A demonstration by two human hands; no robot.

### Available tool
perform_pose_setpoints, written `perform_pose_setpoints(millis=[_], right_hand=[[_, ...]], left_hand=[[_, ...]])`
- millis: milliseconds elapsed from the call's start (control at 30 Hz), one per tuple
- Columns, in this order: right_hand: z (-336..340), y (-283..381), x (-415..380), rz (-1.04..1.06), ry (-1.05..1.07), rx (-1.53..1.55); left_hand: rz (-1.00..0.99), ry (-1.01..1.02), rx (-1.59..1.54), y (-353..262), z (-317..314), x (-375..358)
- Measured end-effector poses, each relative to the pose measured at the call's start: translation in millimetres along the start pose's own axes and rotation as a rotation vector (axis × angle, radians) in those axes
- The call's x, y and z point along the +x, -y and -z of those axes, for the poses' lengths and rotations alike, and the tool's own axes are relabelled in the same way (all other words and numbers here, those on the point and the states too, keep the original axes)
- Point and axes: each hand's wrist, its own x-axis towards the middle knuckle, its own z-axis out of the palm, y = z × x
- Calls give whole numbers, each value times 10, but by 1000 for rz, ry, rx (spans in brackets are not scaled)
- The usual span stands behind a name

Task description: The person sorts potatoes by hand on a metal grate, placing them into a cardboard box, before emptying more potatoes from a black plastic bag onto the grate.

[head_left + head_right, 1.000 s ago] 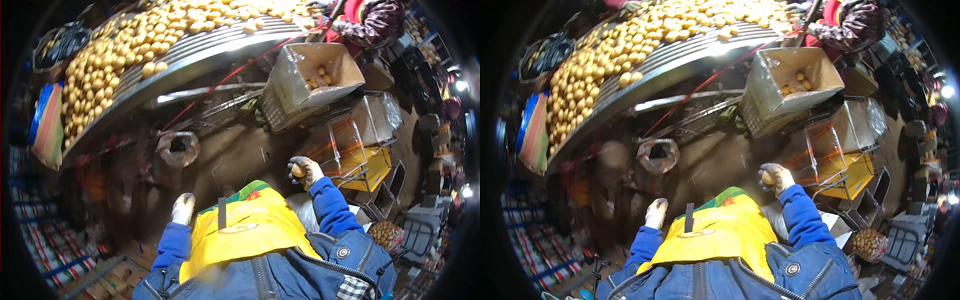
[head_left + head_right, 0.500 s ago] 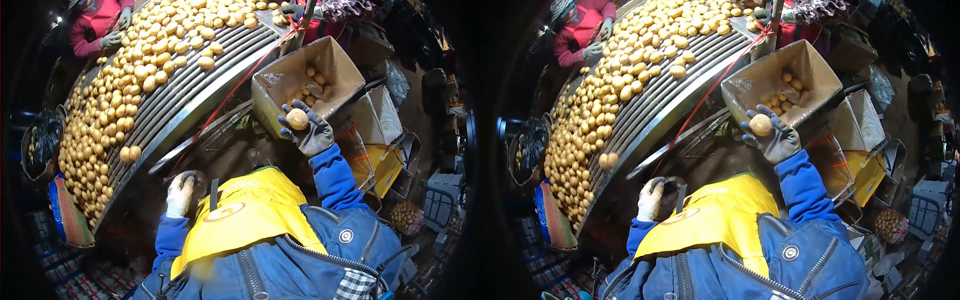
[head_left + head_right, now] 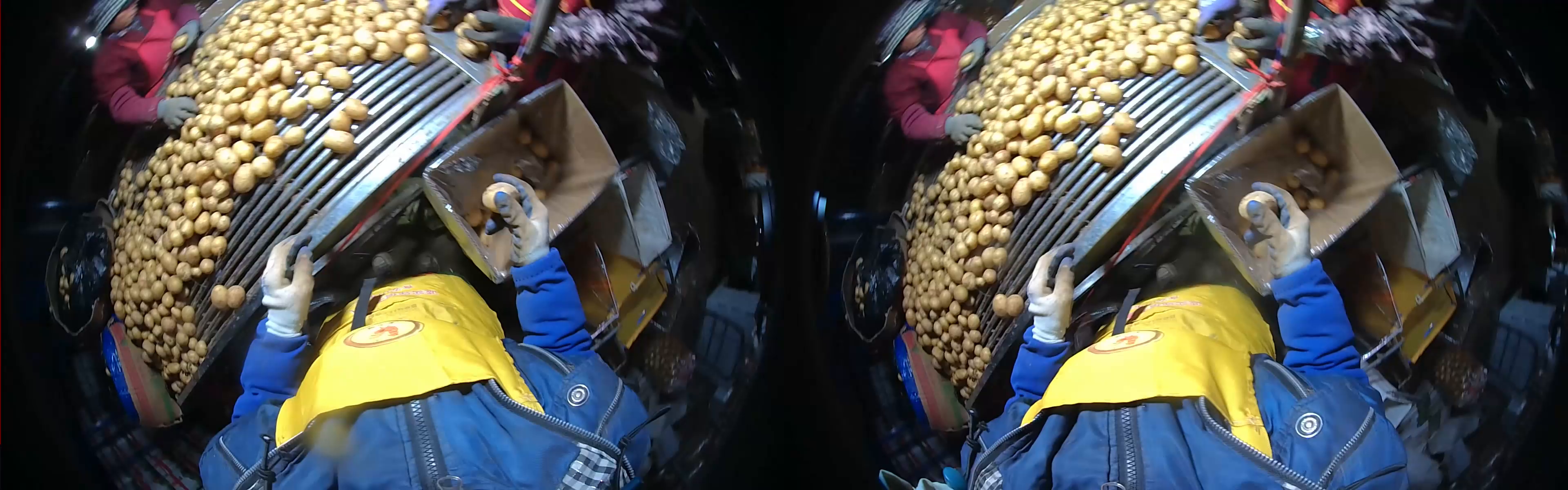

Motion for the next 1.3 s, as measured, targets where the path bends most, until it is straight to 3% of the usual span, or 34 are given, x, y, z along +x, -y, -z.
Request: perform_pose_setpoints(millis=[100, 200, 300, 333, 367, 433, 467, 500, 567, 667, 700, 767, 833, 867, 967, 1033, 1100, 1167, 1233, 1300], right_hand=[[-383, 84, 251, -17, 103, -30], [-745, 129, 842, 135, 222, -538], [-1313, 59, 1355, 254, 179, -758], [-1455, 23, 1418, 677, 98, -1022], [-1612, 8, 1481, 813, 111, -1042], [-2093, -12, 1360, 706, 265, -989], [-2338, -31, 1319, 820, 372, -1050], [-2535, -185, 1347, 768, 511, -1035], [-3047, -425, 1268, 973, 602, -1111], [-4034, -596, 1175, 1037, 795, -1165], [-4328, -699, 1205, 1085, 852, -1205], [-4865, -803, 1217, 1027, 1079, -1430], [-5111, -991, 1322, 938, 1117, -1496], [-5173, -1016, 1429, 884, 1165, -1530], [-4995, -995, 1763, 858, 1192, -1430], [-4740, -827, 1844, 1070, 1111, -1579], [-4441, -599, 1850, 1103, 1150, -1649], [-4117, -517, 1948, 968, 1141, -1720], [-3754, -295, 2010, 916, 1040, -1769], [-3343, -195, 2246, 918, 1090, -1604]], left_hand=[[48, -13, 25, 30, 104, 111], [95, -76, 100, 344, 203, 103], [139, -177, 221, 609, 423, 80], [157, -237, 240, 698, 527, 47], [169, -300, 256, 785, 648, 46], [257, -345, 344, 1023, 968, 20], [276, -374, 412, 1187, 1084, 1], [293, -401, 478, 1370, 1198, -4], [326, -351, 578, 1670, 1426, 108], [250, -245, 595, 2007, 1590, 590], [305, -193, 586, 1982, 1511, 794], [267, -124, 924, 2063, 1439, 1182], [250, -34, 966, 2212, 1459, 1627], [343, 61, 878, 2212, 1511, 1800], [352, 107, 795, 2175, 1401, 2084], [303, 33, 659, 2147, 1073, 2052], [467, 72, 200, 2085, 670, 1993], [349, 163, 419, 1449, 499, 1999], [250, 204, 377, 1205, 182, 1935], [-30, 245, 451, 1125, -40, 1814]])
